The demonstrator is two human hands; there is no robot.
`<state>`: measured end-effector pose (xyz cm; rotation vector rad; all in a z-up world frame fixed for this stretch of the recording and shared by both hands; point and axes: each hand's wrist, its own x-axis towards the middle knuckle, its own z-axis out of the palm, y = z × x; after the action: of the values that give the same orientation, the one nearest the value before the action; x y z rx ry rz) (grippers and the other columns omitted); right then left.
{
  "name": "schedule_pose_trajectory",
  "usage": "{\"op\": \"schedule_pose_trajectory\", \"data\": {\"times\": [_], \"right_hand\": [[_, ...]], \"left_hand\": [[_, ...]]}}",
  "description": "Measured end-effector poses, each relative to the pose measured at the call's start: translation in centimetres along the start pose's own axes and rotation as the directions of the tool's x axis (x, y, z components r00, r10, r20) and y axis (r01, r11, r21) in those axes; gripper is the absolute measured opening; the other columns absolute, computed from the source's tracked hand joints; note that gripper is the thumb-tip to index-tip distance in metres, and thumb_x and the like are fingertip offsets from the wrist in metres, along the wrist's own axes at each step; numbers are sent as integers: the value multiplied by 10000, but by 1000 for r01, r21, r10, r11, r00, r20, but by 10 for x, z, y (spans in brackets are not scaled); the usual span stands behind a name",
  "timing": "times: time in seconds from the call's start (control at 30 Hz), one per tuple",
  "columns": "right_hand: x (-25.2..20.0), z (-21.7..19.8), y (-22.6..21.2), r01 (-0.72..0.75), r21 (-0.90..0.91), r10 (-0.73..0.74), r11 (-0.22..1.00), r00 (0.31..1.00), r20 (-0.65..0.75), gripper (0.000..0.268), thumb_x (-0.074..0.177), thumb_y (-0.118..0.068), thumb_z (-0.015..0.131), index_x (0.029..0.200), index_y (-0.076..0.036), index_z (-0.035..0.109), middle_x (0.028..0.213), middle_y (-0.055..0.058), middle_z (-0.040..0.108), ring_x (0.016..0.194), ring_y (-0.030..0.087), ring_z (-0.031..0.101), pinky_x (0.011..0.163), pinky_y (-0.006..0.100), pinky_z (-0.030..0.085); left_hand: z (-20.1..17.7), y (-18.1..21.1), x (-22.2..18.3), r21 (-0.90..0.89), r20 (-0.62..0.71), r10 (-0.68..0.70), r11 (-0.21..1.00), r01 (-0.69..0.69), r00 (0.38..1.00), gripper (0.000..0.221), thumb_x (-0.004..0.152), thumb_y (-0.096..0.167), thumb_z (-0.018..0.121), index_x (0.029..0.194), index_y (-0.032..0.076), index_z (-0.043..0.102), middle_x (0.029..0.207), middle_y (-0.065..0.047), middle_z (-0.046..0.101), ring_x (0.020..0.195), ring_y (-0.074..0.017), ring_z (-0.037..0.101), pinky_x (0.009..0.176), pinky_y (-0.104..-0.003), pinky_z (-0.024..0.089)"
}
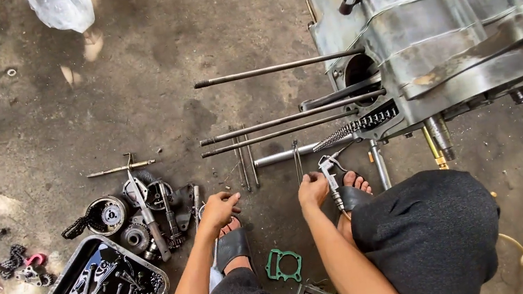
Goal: Finalizing the installation of engine studs on a motorcycle engine block using a socket wrench and manual threading.
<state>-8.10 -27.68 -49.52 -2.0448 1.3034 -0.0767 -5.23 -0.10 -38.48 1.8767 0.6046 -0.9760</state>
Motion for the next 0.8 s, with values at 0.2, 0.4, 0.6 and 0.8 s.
{"op": "schedule_pose_trajectory", "data": {"times": [0.2, 0.4, 0.6, 0.8], "right_hand": [[12, 8, 12, 84, -165, -46, 983, 975, 220, 351, 913, -352, 762, 1219, -181, 739, 1097, 83, 733, 1158, 319, 682, 993, 460, 552], [10, 4, 5, 58, -159, -21, 986, 973, 230, 258, 915, -325, 757, 1145, -210, 781, 1037, 65, 788, 1129, 306, 708, 942, 436, 561], [25, 14, 22, 52, -129, -18, 990, 967, 252, 276, 894, -351, 792, 1139, -224, 791, 1041, 81, 792, 1127, 306, 709, 922, 435, 565], [28, 17, 30, 54, -51, -46, 997, 989, 141, 253, 878, -315, 805, 1074, -156, 797, 986, 120, 786, 1053, 338, 729, 903, 452, 571]], "left_hand": [[-106, 43, -97, -757, 26, 228, 640, -129, 973, 541, 926, 489, 643, 1320, 119, 627, 1053, -165, 705, 466, -4, 406, 374, -132, 239], [-147, -37, -84, -971, -210, 127, -142, -192, 969, 208, 998, 331, 625, 962, 143, 705, 788, -37, 629, 532, -20, 415, 375, -75, 276], [-102, -72, -86, -977, -33, 154, -213, 0, 988, 342, 1010, 382, 680, 1010, 40, 665, 846, -59, 531, 495, 9, 351, 303, -51, 209], [-94, -65, -90, -978, -161, 83, 120, -171, 983, 330, 1100, 422, 505, 1050, 127, 645, 718, 21, 377, 474, -16, 264, 333, -91, 166]]}}
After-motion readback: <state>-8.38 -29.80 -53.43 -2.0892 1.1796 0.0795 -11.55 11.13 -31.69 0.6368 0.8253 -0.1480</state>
